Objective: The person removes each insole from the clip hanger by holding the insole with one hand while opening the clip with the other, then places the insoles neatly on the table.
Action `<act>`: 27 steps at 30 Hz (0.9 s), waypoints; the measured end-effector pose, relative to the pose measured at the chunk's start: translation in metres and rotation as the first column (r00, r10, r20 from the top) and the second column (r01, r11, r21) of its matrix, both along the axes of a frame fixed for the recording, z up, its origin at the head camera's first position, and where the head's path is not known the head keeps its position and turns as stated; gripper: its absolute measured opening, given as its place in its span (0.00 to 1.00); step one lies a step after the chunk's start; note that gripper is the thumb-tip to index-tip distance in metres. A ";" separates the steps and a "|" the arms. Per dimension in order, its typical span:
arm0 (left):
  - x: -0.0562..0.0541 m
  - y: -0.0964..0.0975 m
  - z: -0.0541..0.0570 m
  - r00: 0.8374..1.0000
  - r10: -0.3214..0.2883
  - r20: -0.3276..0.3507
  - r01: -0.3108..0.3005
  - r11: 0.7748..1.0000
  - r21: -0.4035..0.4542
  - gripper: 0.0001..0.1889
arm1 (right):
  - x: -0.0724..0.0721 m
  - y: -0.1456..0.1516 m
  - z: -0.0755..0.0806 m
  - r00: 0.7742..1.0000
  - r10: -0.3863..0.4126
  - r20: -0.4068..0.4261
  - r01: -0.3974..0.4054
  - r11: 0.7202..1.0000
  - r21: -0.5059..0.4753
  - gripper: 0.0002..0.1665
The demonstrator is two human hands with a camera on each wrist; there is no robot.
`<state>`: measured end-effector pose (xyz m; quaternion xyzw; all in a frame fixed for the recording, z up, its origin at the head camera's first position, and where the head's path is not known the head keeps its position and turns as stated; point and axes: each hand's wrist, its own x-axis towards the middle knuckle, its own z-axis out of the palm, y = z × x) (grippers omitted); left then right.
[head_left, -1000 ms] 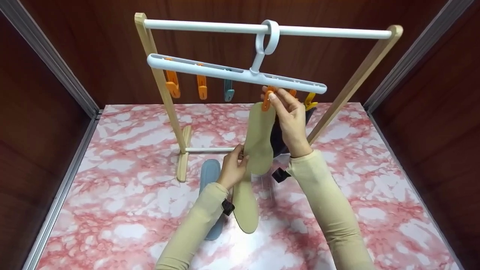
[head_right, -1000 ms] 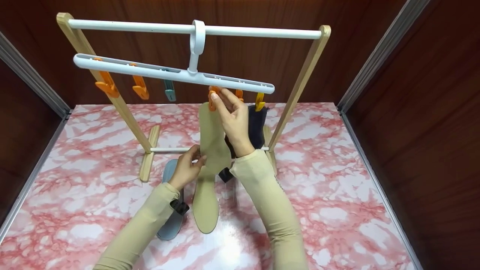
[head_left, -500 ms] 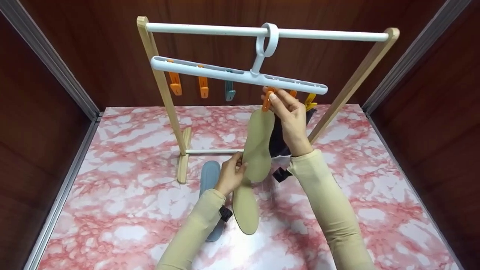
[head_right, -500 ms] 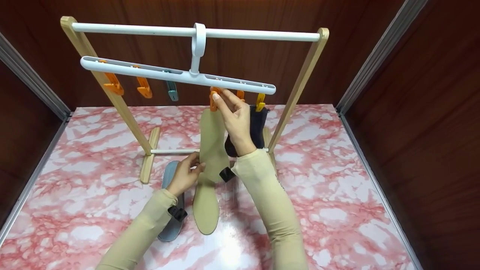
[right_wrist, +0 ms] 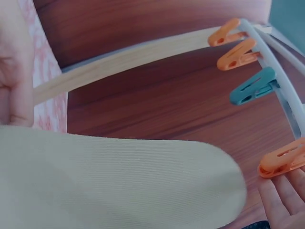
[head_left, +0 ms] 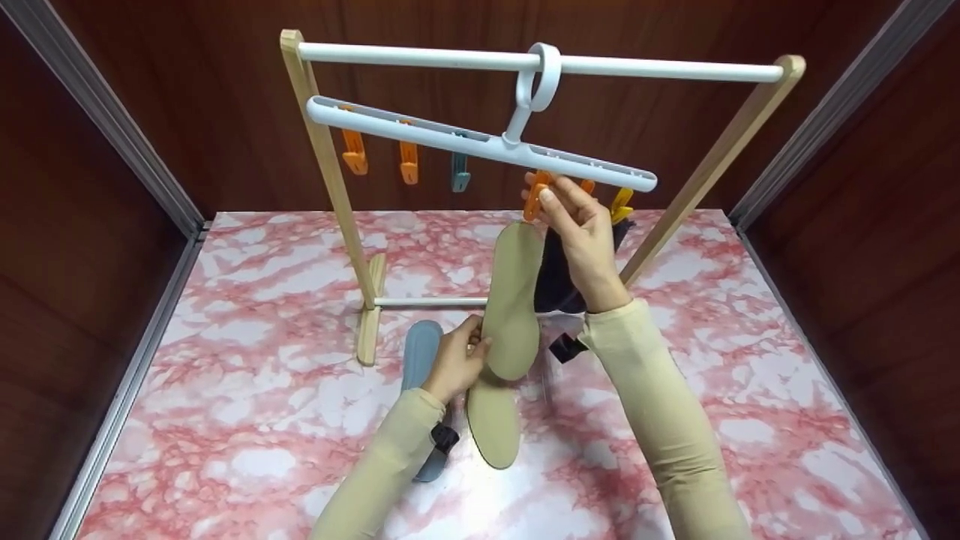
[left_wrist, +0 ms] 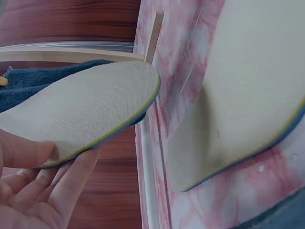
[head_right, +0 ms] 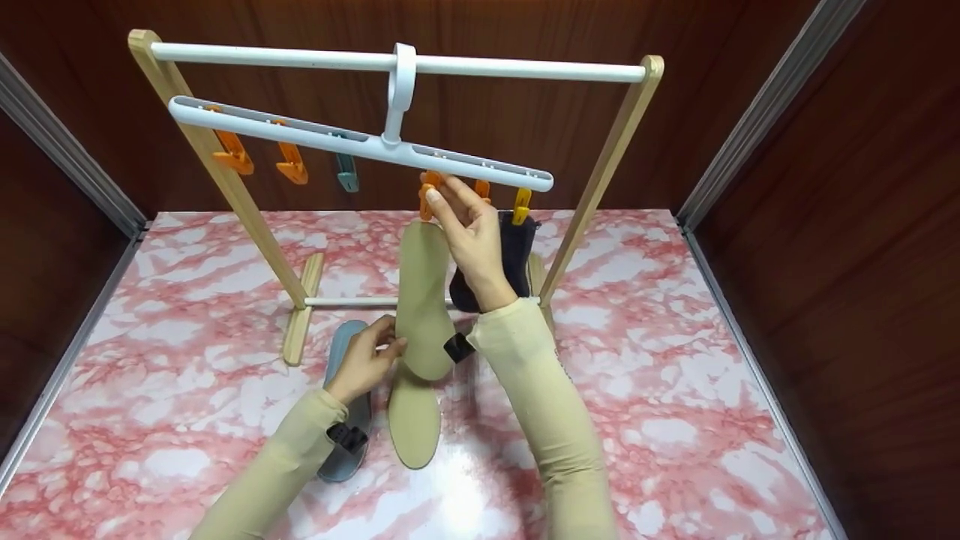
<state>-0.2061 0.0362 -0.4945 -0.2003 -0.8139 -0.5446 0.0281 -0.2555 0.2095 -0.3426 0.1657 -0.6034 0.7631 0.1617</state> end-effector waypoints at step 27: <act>0.025 -0.029 -0.015 0.982 -0.115 0.149 0.110 0.993 0.042 0.11 | 0.001 -0.002 -0.010 0.999 0.042 0.024 -0.040 0.997 -0.063 0.20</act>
